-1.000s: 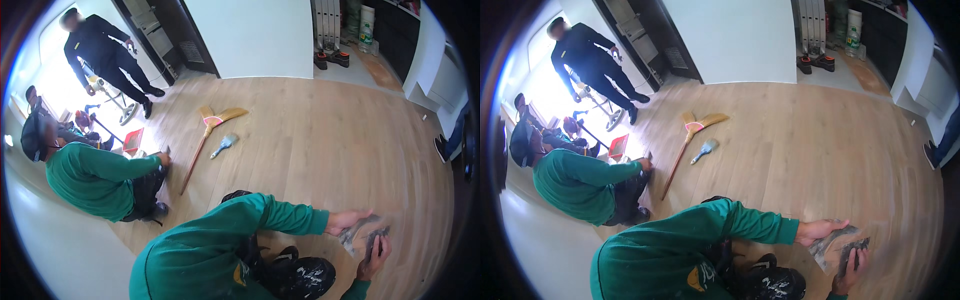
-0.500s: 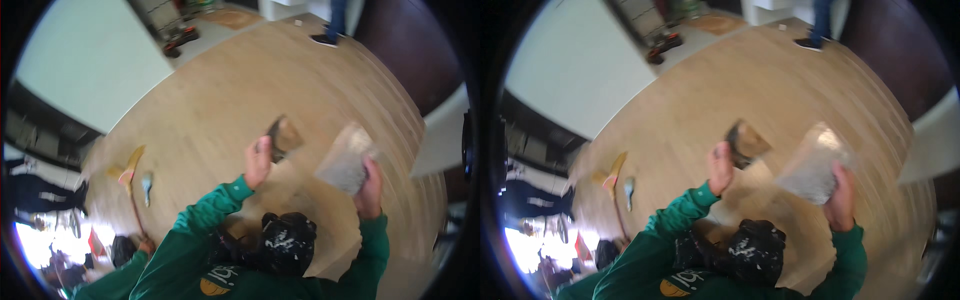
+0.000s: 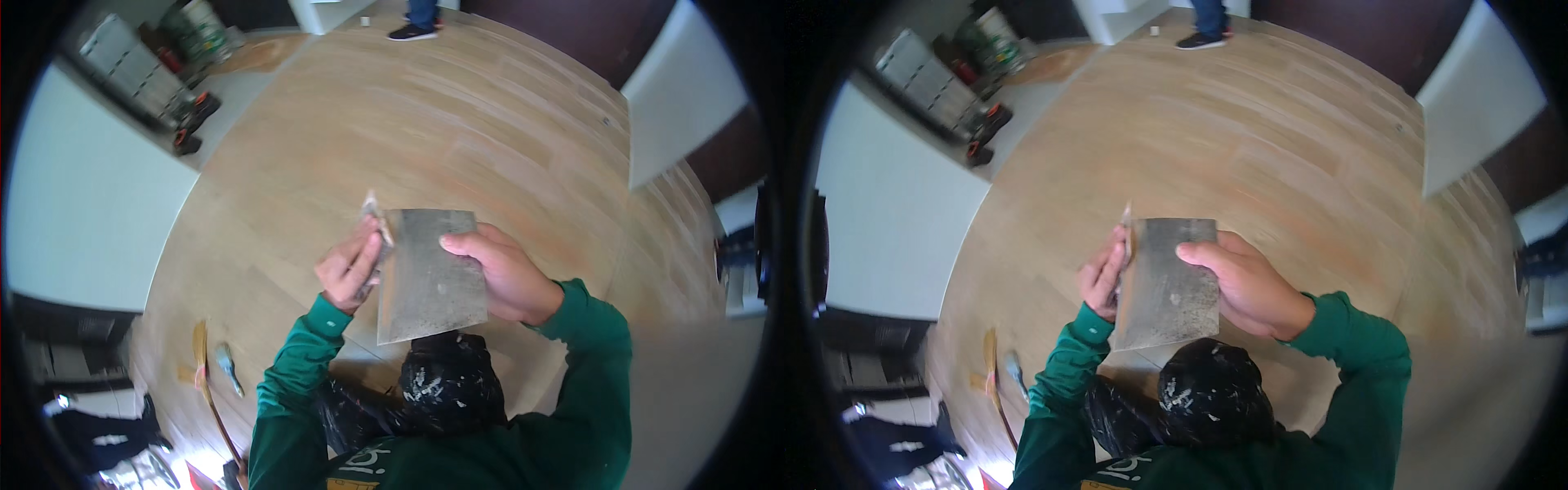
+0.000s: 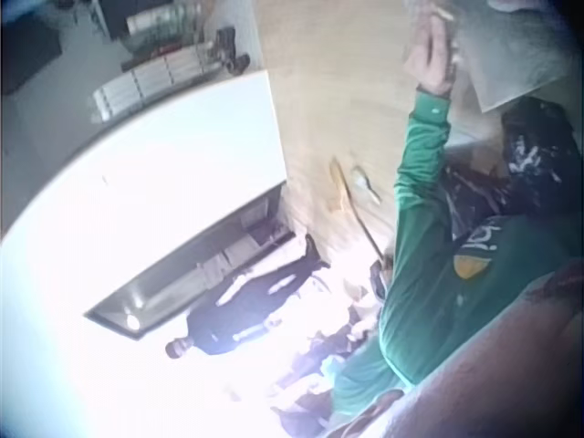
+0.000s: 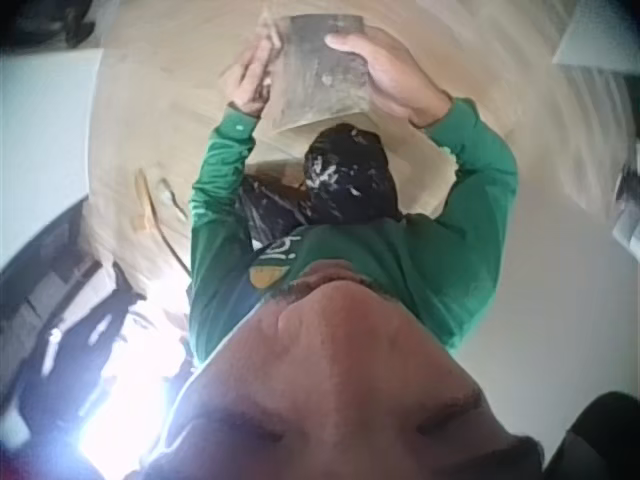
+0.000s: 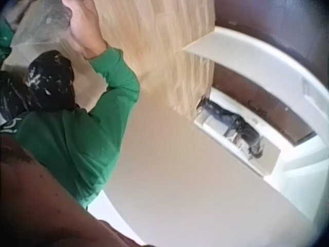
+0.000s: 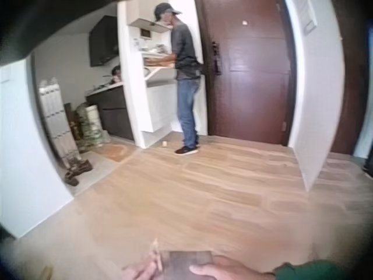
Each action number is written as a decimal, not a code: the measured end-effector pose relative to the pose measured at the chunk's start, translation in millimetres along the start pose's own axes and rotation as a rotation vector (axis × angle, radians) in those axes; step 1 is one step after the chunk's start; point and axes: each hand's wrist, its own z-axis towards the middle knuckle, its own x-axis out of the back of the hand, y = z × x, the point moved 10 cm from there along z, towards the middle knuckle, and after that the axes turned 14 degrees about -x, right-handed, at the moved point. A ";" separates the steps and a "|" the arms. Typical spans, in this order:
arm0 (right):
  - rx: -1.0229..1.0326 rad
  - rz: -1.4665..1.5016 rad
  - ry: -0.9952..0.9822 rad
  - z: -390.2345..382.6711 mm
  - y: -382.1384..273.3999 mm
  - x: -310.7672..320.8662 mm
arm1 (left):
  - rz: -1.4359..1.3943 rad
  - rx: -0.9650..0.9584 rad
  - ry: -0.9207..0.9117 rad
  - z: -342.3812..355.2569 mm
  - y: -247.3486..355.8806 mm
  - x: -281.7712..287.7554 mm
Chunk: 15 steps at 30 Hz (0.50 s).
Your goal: The person fills gaps in the wooden floorboards using wood filler and metal scrapers, spreading the material along the seams between the boards.
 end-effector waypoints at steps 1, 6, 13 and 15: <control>0.016 0.001 0.039 -1.8 0.0 8.3 | -0.023 0.046 -0.051 -6.1 -4.0 -6.4; 0.106 0.181 0.189 -11.0 2.5 137.0 | -0.418 1.125 -0.005 -193.0 -37.9 -56.6; 0.191 -0.389 1.339 -201.5 59.6 536.8 | -1.083 1.938 0.824 -368.4 47.6 -34.0; 0.063 -0.493 1.476 -241.1 69.6 598.2 | -0.957 1.990 0.848 -399.6 57.9 -2.3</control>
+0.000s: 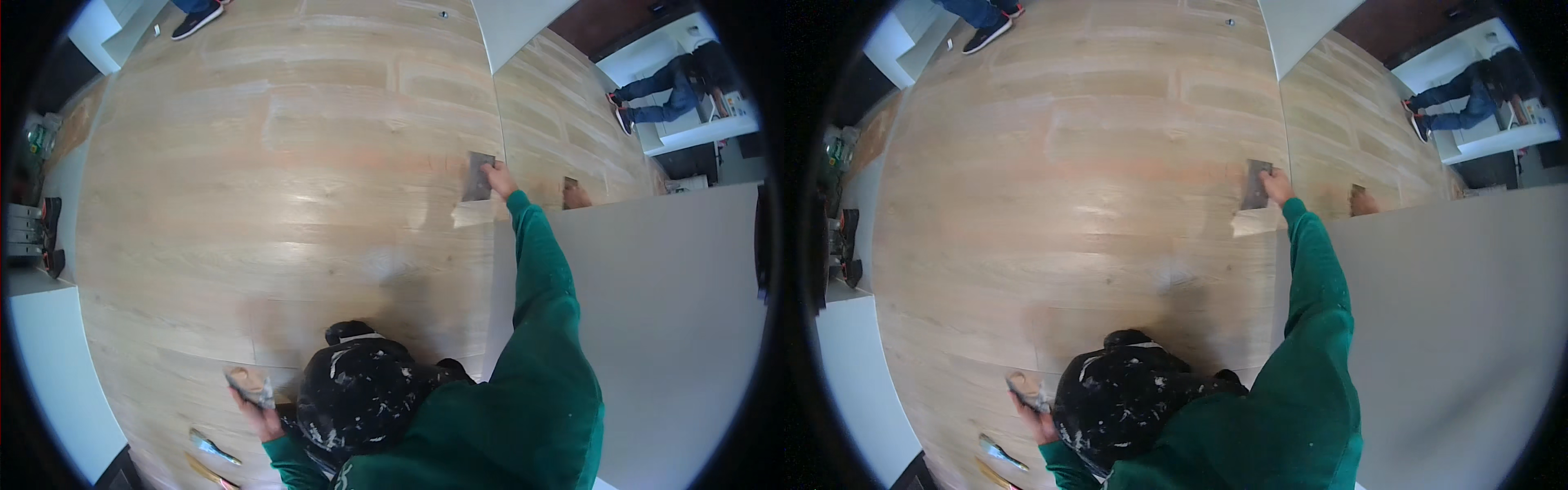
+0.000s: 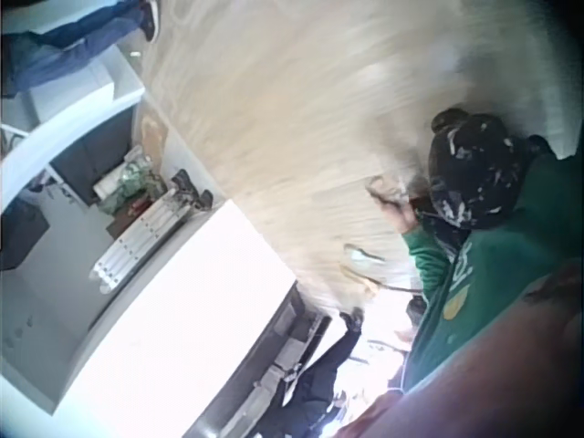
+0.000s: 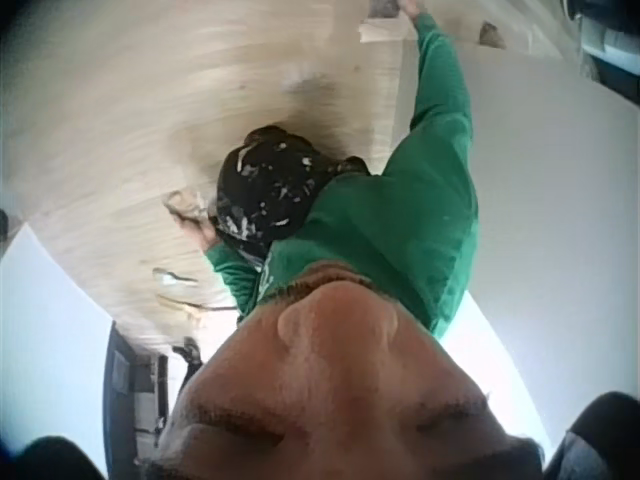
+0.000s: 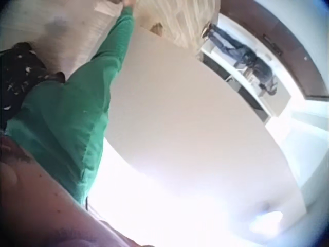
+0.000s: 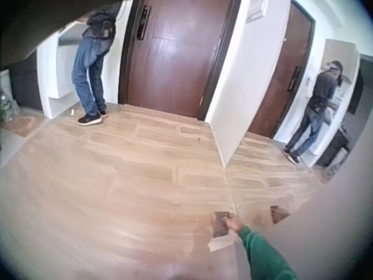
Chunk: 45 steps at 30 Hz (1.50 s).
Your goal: The person fills gaps in the wooden floorboards using wood filler and metal scrapers, spreading the material along the seams between the boards.
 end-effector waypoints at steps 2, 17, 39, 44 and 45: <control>-0.023 -0.237 0.096 33.8 29.8 27.4 | -0.010 0.017 0.060 -6.8 12.8 38.7; 0.006 -0.717 0.211 69.0 0.3 -3.1 | -0.028 0.065 0.168 -43.1 37.5 54.4; 0.174 -0.630 0.229 -21.3 -268.8 -358.5 | -0.191 0.050 0.265 -33.1 28.1 77.5; 0.179 -0.626 0.154 -21.4 -302.4 -407.5 | -0.236 0.053 0.329 -31.7 31.6 66.1; 0.191 -0.610 0.139 -22.3 -312.7 -420.0 | -0.231 0.055 0.322 -33.1 31.9 65.3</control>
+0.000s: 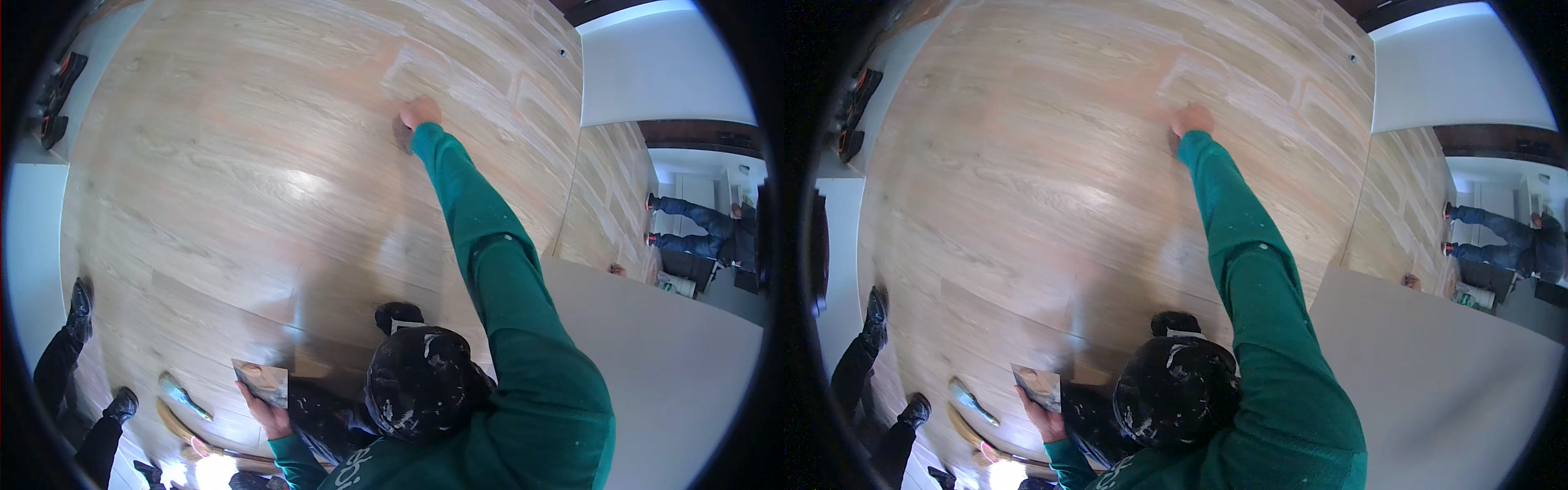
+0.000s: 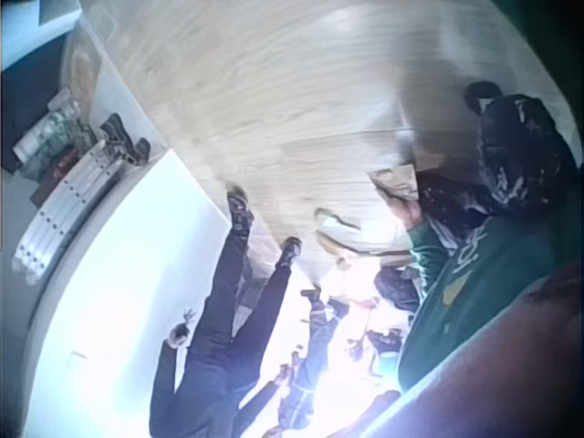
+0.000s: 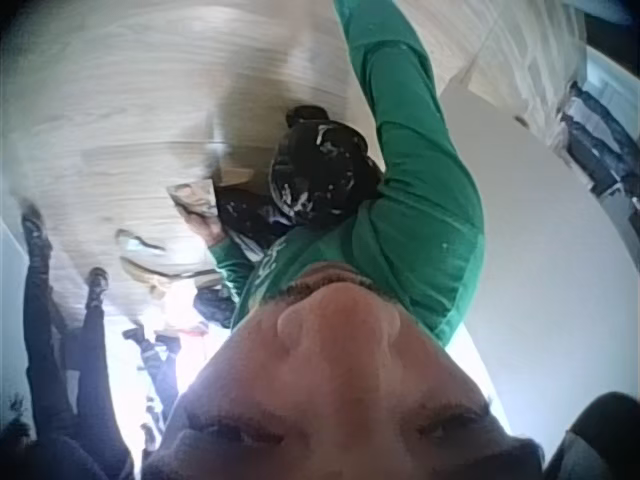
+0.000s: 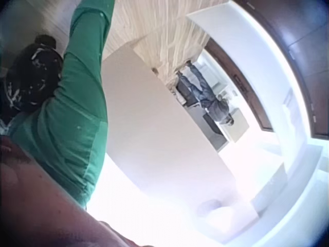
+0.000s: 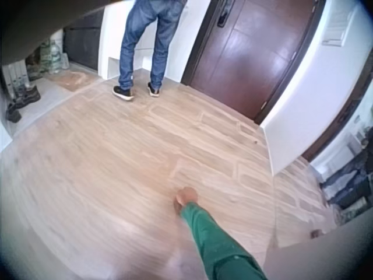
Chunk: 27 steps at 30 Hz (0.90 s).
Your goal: The person fills gaps in the wooden floorboards using wood filler and metal scrapers, spreading the material along the seams between the boards.
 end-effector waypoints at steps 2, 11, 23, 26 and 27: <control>0.058 0.034 0.028 -6.4 -39.0 -2.9 | 0.015 0.004 -0.007 -1.4 -1.4 -0.9; 0.304 0.211 0.009 -40.8 -121.1 15.3 | 0.083 -0.055 -0.050 -9.6 3.9 -30.9; 1.484 0.888 -0.410 -404.9 -0.6 192.7 | 0.146 0.142 -0.447 -40.9 -61.4 -287.9; 1.786 0.883 -0.221 -431.2 19.5 226.9 | 0.051 0.361 -0.686 -69.8 -83.7 -339.9; 1.768 0.830 -0.198 -426.4 22.2 230.2 | 0.110 0.339 -0.662 -79.0 -86.9 -348.0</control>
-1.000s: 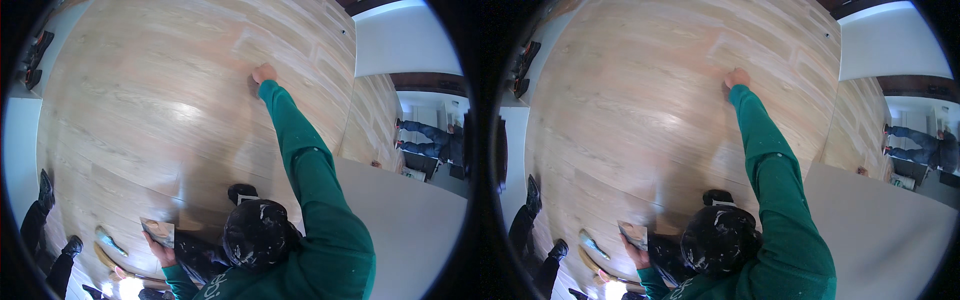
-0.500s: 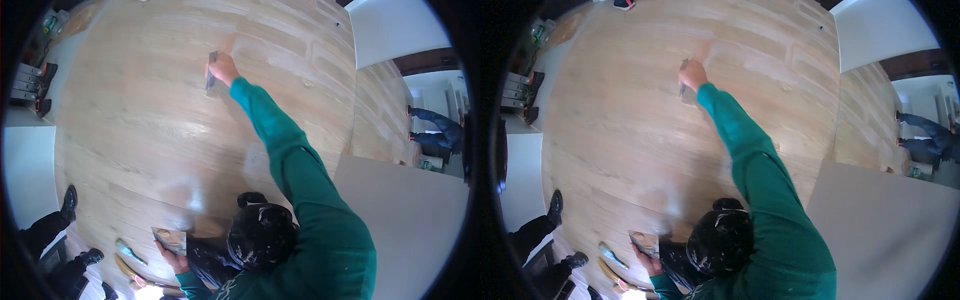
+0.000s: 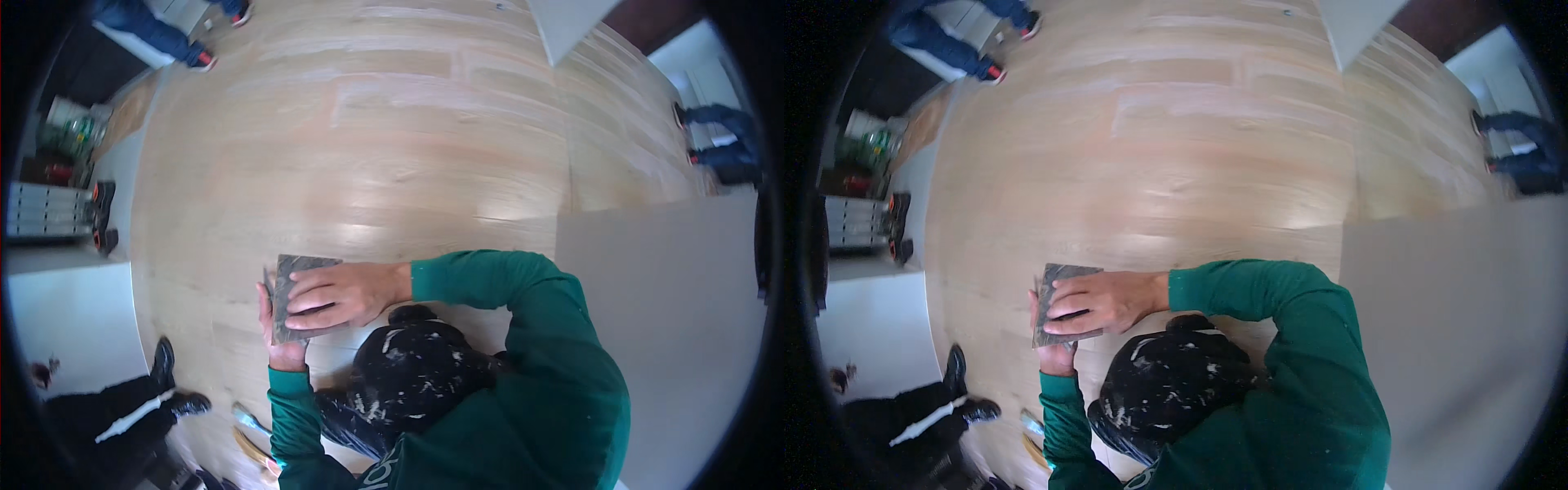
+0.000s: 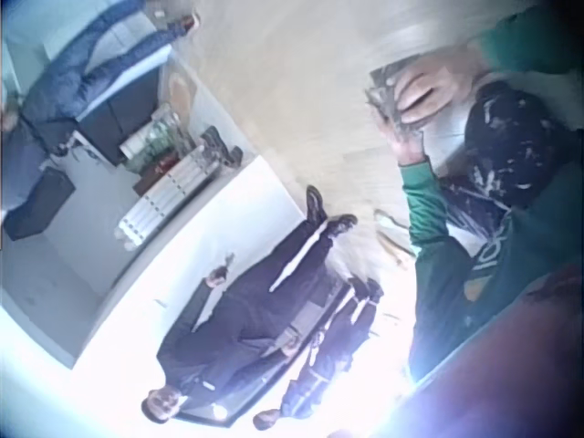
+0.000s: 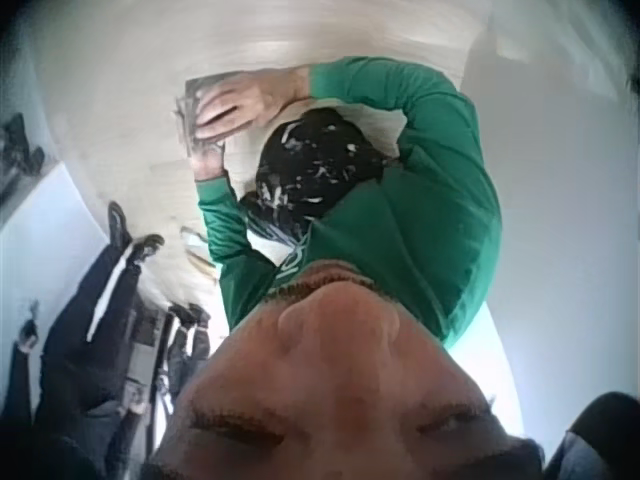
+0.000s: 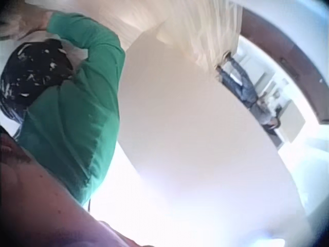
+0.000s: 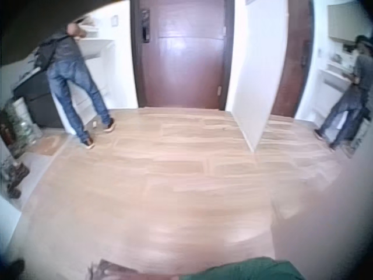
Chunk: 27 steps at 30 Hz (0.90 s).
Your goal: The person fills gaps in the wooden floorboards using wood filler and metal scrapers, spreading the material along the seams between the boards.
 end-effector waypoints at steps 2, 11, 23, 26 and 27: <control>-0.055 -0.087 -0.039 -11.0 10.7 9.3 | 0.074 -0.022 0.004 1.2 -6.9 -26.6; -0.987 -0.773 0.145 -258.1 210.0 165.4 | 0.005 -0.241 -0.015 3.4 13.5 -16.0; -2.186 -1.536 0.110 -610.6 231.3 449.4 | 0.240 -0.287 0.240 -31.6 39.2 99.7; -2.288 -1.291 0.447 -559.5 252.1 378.9 | 0.382 -0.405 0.387 -64.1 63.6 90.6; -2.277 -1.277 0.378 -539.6 257.5 370.0 | 0.406 -0.420 0.428 -67.1 62.7 88.6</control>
